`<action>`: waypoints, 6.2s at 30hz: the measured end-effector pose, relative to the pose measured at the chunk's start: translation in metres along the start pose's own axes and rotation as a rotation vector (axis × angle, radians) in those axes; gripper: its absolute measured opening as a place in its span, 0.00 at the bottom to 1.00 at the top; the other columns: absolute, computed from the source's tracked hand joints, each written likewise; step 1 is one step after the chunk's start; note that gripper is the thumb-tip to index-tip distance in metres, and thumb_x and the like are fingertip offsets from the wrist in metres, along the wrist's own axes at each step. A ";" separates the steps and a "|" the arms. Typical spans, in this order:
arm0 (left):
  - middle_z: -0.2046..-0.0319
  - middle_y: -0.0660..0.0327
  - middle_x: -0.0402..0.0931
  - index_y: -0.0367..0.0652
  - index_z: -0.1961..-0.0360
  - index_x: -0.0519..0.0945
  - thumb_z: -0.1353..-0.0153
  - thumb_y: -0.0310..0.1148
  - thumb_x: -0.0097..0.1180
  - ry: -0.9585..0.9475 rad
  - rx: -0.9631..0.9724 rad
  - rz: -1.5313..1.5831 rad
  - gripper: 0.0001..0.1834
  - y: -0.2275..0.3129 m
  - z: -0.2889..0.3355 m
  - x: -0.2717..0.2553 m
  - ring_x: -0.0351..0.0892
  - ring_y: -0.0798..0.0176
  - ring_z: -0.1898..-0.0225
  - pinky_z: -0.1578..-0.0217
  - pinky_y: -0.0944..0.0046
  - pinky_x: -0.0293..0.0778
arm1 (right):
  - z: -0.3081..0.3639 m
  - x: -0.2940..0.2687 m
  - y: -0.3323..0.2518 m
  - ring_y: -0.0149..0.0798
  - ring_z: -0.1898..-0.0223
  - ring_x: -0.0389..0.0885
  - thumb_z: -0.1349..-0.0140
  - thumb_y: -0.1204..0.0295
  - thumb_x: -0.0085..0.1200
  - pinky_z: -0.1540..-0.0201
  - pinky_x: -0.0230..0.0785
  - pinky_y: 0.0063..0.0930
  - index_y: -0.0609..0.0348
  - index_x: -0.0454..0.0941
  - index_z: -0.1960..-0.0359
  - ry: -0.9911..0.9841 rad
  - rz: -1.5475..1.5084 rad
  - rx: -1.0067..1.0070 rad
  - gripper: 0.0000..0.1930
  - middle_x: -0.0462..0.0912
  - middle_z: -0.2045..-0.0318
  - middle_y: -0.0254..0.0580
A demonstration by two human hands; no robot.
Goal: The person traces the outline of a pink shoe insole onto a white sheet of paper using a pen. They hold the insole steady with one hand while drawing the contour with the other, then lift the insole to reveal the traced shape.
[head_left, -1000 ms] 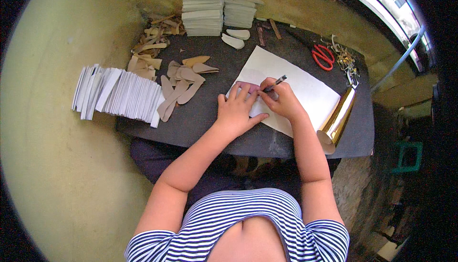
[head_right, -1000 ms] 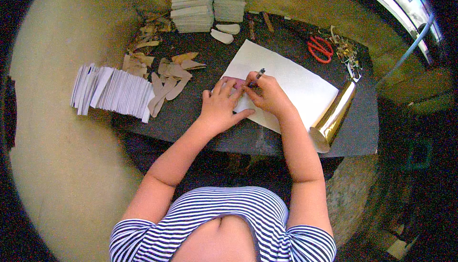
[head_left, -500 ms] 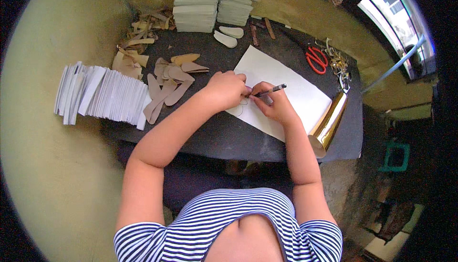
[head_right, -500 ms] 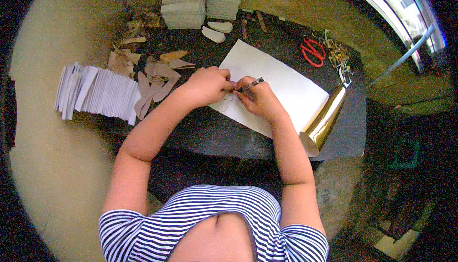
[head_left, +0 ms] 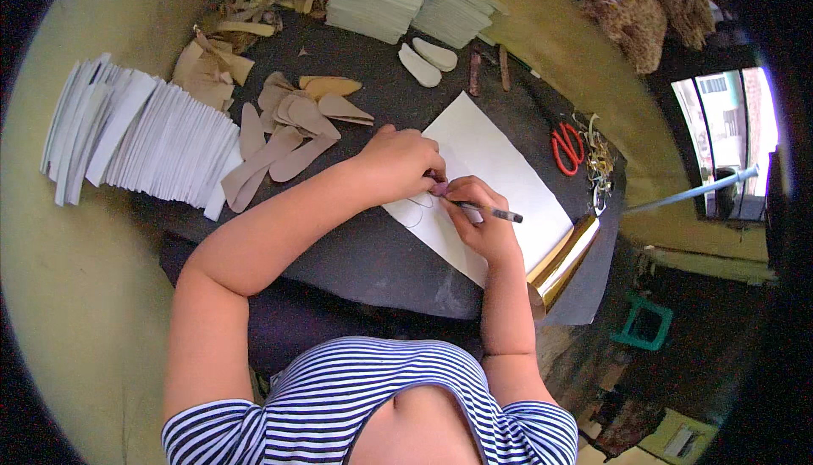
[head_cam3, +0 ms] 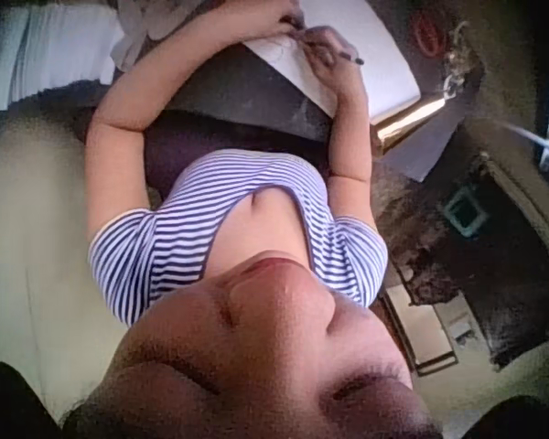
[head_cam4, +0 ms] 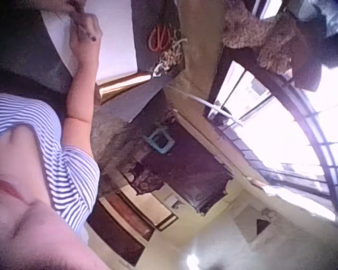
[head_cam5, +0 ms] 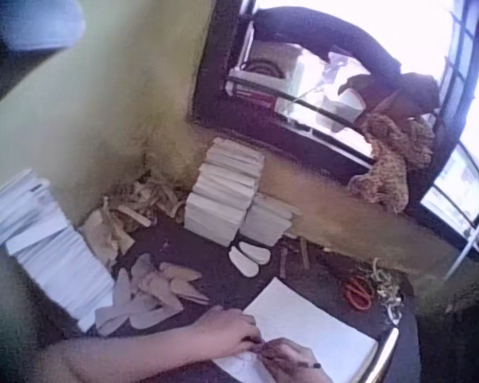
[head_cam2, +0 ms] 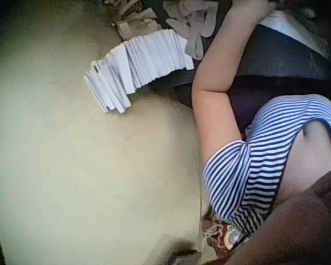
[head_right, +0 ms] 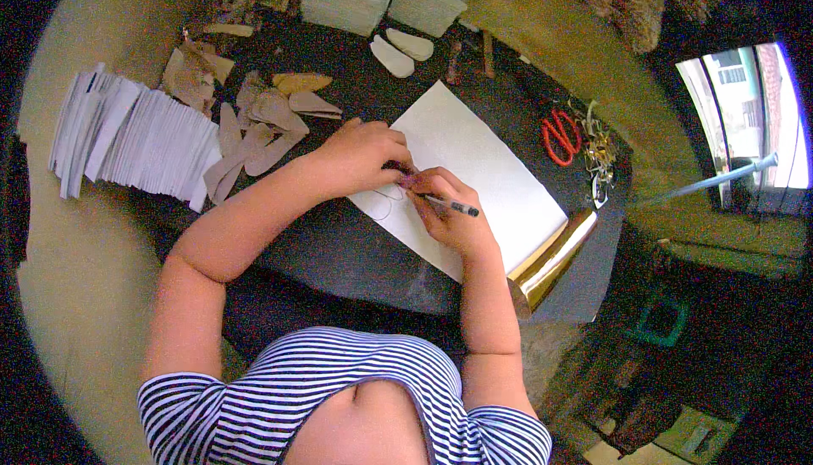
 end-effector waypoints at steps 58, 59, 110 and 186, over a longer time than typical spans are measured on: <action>0.63 0.63 0.76 0.57 0.60 0.85 0.41 0.44 0.56 0.056 0.027 -0.077 0.11 0.005 0.006 0.000 0.75 0.55 0.55 0.56 0.46 0.66 | 0.003 -0.013 0.042 0.41 0.62 0.81 0.47 0.85 0.58 0.58 0.73 0.28 0.62 0.73 0.66 0.131 -0.149 0.147 0.09 0.80 0.64 0.46; 0.63 0.63 0.76 0.57 0.60 0.85 0.41 0.44 0.56 0.051 0.029 -0.080 0.12 0.005 0.006 0.001 0.75 0.55 0.54 0.55 0.46 0.65 | 0.003 -0.012 0.041 0.41 0.62 0.81 0.47 0.85 0.58 0.58 0.73 0.28 0.62 0.74 0.66 0.123 -0.148 0.139 0.09 0.81 0.64 0.46; 0.61 0.65 0.78 0.54 0.58 0.83 0.43 0.36 0.55 0.036 0.021 -0.069 0.12 -0.001 0.005 0.001 0.75 0.55 0.51 0.54 0.46 0.66 | -0.004 0.010 -0.006 0.48 0.63 0.82 0.49 0.81 0.63 0.61 0.76 0.35 0.60 0.75 0.67 -0.013 0.037 -0.070 0.10 0.81 0.64 0.46; 0.55 0.58 0.80 0.56 0.41 0.72 0.42 0.30 0.54 0.024 -0.020 0.017 0.26 -0.007 0.002 -0.002 0.78 0.51 0.51 0.53 0.45 0.68 | -0.008 0.018 -0.025 0.44 0.66 0.84 0.55 0.82 0.64 0.64 0.77 0.33 0.57 0.77 0.70 0.007 0.382 -0.272 0.11 0.83 0.65 0.42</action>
Point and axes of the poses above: each hand's wrist, its own z-axis away from the middle knuckle, its own x-axis out of the palm, y = z × x, the point moved 10 cm from there along -z, towards the middle knuckle
